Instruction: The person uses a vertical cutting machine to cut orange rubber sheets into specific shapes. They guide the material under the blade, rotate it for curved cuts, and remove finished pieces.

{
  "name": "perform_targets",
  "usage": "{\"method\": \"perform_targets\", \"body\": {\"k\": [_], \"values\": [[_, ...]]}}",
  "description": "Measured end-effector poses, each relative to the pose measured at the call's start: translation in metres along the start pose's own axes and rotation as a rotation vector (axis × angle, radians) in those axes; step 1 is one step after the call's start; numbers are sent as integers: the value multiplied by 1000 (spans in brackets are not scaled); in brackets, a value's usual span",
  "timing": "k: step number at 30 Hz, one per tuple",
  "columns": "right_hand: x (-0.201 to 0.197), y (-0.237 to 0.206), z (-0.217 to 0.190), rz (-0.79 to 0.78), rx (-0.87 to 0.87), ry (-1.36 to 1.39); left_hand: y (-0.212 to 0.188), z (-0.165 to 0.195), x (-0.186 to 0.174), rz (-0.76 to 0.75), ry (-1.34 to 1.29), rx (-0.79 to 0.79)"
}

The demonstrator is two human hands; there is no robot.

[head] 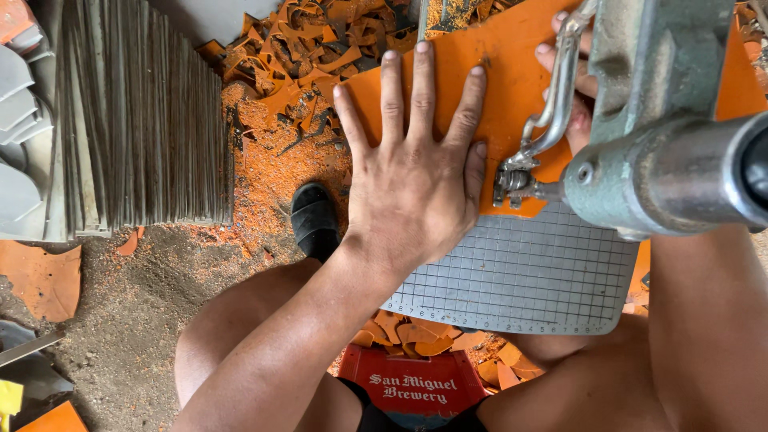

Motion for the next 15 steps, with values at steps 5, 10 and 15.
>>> {"method": "perform_targets", "body": {"k": [5, 10, 15], "values": [[1, 7, 3, -3, 1, -51, 6, -1, 2, 20, -3, 4], [3, 12, 3, -3, 4, -84, 11, -3, 2, 24, -19, -8], [1, 13, 4, 0, 4, -123, 16, -2, 2, 21, -14, -16]]}}
Point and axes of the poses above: each hand's wrist, its own y-axis towards the middle knuckle, its own x-axis out of the palm, z = x × y, the point moved 6 cm from there along y, towards the middle knuckle, and after that the axes turned 10 degrees about y, right-handed, at the moved point
